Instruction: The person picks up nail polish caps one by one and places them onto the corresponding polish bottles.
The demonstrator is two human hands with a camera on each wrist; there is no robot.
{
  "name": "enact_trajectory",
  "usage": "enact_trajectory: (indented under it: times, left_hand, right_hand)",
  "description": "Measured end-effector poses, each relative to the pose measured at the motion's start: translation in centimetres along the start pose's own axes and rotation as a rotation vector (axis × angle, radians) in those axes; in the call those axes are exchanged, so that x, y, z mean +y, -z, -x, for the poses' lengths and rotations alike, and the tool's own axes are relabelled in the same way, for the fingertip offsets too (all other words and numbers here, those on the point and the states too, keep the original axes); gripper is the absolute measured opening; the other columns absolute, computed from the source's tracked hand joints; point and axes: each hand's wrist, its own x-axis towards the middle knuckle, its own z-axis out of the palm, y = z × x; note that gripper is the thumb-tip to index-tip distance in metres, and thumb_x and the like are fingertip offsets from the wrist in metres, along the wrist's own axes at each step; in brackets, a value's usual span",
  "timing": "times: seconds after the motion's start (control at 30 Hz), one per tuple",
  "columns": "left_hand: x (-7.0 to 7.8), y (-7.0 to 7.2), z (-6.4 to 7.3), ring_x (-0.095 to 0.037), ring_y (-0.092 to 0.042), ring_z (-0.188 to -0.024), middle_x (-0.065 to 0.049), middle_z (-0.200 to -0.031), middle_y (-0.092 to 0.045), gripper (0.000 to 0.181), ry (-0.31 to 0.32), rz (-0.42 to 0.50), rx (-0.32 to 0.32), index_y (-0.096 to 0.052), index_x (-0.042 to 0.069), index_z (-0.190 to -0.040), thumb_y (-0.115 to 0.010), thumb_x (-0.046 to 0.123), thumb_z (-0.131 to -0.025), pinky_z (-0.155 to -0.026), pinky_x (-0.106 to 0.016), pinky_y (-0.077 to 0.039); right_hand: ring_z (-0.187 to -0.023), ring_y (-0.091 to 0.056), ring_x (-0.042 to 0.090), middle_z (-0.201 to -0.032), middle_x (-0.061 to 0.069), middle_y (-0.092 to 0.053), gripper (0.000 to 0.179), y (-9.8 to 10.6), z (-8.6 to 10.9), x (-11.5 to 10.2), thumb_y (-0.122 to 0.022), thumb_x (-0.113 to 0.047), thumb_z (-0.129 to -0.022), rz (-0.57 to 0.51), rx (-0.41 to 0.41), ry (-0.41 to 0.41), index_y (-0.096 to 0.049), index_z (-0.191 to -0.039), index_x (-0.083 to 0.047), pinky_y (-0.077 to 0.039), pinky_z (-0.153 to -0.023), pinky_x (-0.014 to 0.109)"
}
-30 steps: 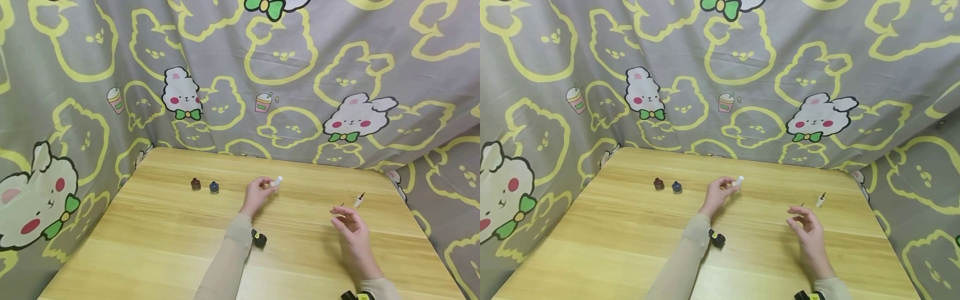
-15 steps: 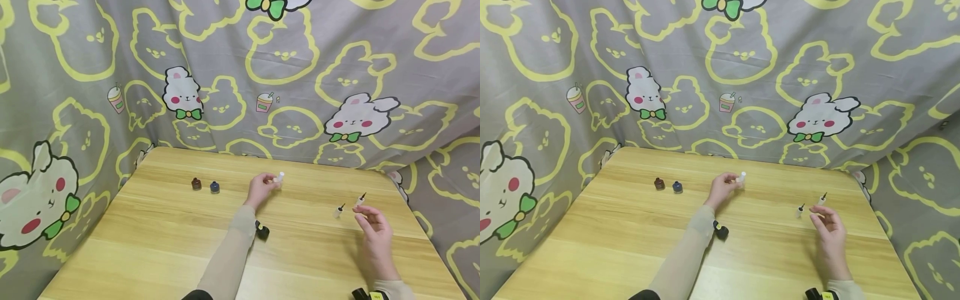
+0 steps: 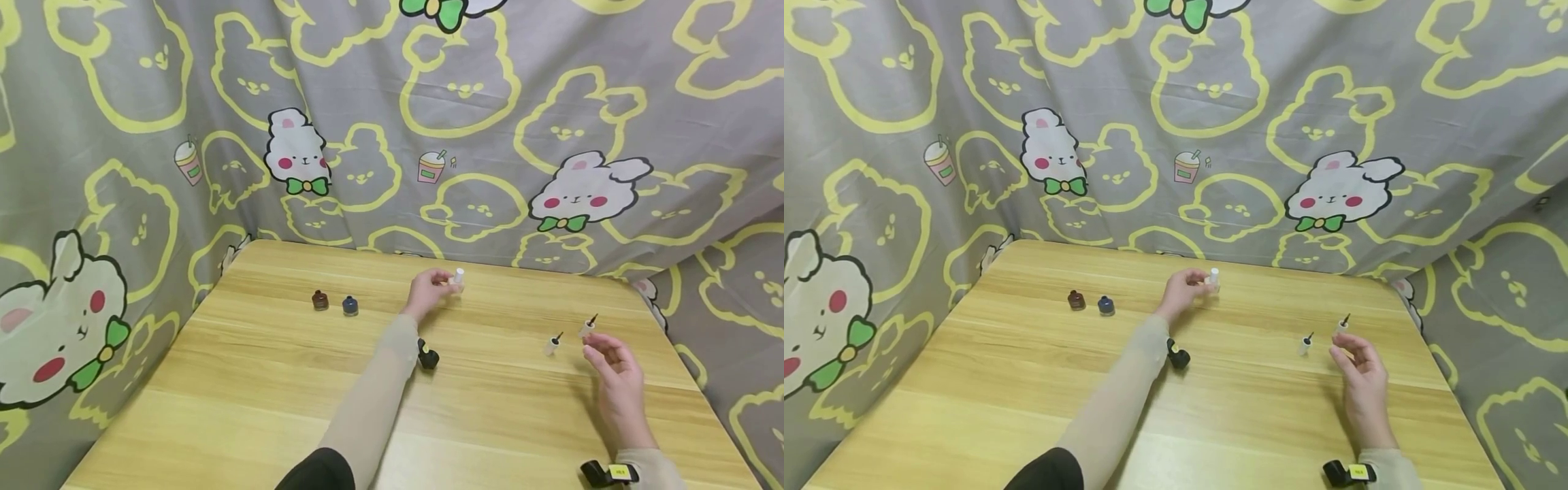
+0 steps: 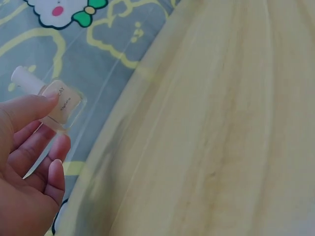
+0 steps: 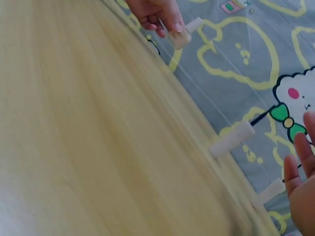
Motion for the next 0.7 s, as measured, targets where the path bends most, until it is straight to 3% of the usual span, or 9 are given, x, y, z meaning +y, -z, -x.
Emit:
enact_trajectory:
  times: [0.43,0.7]
  left_hand:
    - [-1.0,-0.1,-2.0,-0.014,-0.064,-0.092,-0.006,-0.105,-0.073,0.026,0.004,-0.131,-0.076,-0.070,0.009,-0.104,-0.079,0.017,-0.081,-0.078,-0.021,-0.051]
    - [-0.9,-0.2,-2.4,-0.015,-0.065,-0.092,-0.007,-0.103,-0.073,0.028,0.023,-0.153,-0.099,-0.071,0.008,-0.104,-0.080,0.017,-0.080,-0.082,-0.023,-0.051]
  right_hand:
    - [-0.103,-0.061,0.006,-0.109,-0.006,-0.068,0.034,1.2,-0.9,1.8,-0.057,0.015,-0.088,0.164,-0.148,-0.119,-0.058,-0.119,0.000,-0.050,-0.082,0.013]
    - [-0.099,-0.063,-0.001,-0.110,-0.014,-0.066,0.037,1.4,-1.2,2.3,-0.061,0.008,-0.090,0.256,-0.217,-0.208,-0.058,-0.124,-0.004,-0.047,-0.085,0.009]
